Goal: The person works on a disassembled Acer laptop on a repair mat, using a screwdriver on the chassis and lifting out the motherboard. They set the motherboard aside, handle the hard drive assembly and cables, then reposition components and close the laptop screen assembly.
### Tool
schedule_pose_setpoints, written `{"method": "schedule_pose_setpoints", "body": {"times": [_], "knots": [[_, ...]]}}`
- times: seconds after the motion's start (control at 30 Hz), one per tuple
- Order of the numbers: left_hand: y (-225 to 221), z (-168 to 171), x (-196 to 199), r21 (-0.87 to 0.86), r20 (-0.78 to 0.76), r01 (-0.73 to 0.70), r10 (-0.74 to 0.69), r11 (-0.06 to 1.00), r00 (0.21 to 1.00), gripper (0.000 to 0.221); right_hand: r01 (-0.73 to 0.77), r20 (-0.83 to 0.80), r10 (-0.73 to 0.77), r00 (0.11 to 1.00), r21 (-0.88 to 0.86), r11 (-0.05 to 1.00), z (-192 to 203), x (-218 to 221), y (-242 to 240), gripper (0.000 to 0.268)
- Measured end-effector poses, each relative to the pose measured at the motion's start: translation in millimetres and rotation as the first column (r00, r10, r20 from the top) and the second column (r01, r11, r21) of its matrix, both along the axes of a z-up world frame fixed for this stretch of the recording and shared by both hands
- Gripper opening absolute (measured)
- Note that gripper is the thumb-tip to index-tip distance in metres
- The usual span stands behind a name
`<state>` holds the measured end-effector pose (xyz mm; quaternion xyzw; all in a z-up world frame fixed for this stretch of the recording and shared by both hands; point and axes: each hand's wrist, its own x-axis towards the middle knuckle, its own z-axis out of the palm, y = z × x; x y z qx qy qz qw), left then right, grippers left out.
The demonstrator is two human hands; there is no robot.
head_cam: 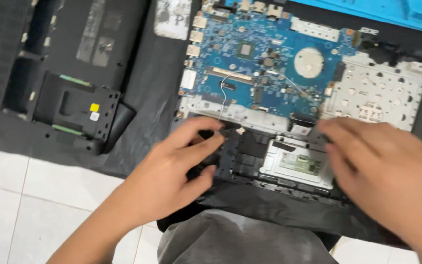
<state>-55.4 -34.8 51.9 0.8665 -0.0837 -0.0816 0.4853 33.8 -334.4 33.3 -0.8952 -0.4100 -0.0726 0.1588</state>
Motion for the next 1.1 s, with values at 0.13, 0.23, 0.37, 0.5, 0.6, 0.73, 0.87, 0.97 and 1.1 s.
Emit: {"method": "schedule_pose_setpoints", "body": {"times": [0.13,0.23,0.37,0.5,0.6,0.73,0.87,0.97,1.1], "knots": [[18.8,1.3,-21.0,0.16,0.125,-0.126,0.107,0.979,0.986,0.044,0.11,-0.053,-0.123,0.991,-0.198,0.974,-19.9,5.1,-23.6,0.04],[23.5,-5.2,-34.6,0.18,0.217,-0.294,0.253,0.939,0.943,0.048,0.128,-0.061,-0.153,0.986,-0.299,0.946,-15.0,11.0,-8.2,0.045],[18.1,-17.7,-44.0,0.12,0.326,-0.443,0.386,0.888,0.863,0.043,-0.108,-0.009,0.108,0.994,-0.177,0.978,18.0,12.2,46.0,0.043],[13.9,-30.3,-48.7,0.135,0.399,-0.478,0.394,0.868,0.828,0.036,-0.416,-0.007,0.417,0.909,0.073,0.907,18.1,23.8,107.0,0.042],[14.0,-38.1,-51.6,0.219,0.516,-0.512,0.347,0.83,0.783,0.03,-0.498,0.073,0.493,0.867,0.126,0.858,4.8,34.5,142.2,0.043],[14.9,-43.2,-53.6,0.259,0.575,-0.537,0.319,0.803,0.753,0.028,-0.556,-0.016,0.566,0.824,0.164,0.815,-14.6,41.7,158.9,0.031],[16.5,-48.4,-57.0,0.157,0.563,-0.526,0.362,0.836,0.743,0.03,-0.57,-0.076,0.583,0.809,0.147,0.809,-16.9,43.8,162.9,0.02],[18.8,-56.1,-61.5,0.111,0.555,-0.536,0.395,0.837,0.732,0.029,-0.551,-0.127,0.574,0.809,0.176,0.816,-14.6,42.1,162.7,0.019],[20.3,-58.1,-62.1,0.094,0.546,-0.536,0.407,0.839,0.732,0.03,-0.572,-0.157,0.598,0.786,0.181,0.8,-14.0,41.8,164.4,0.026]]}}
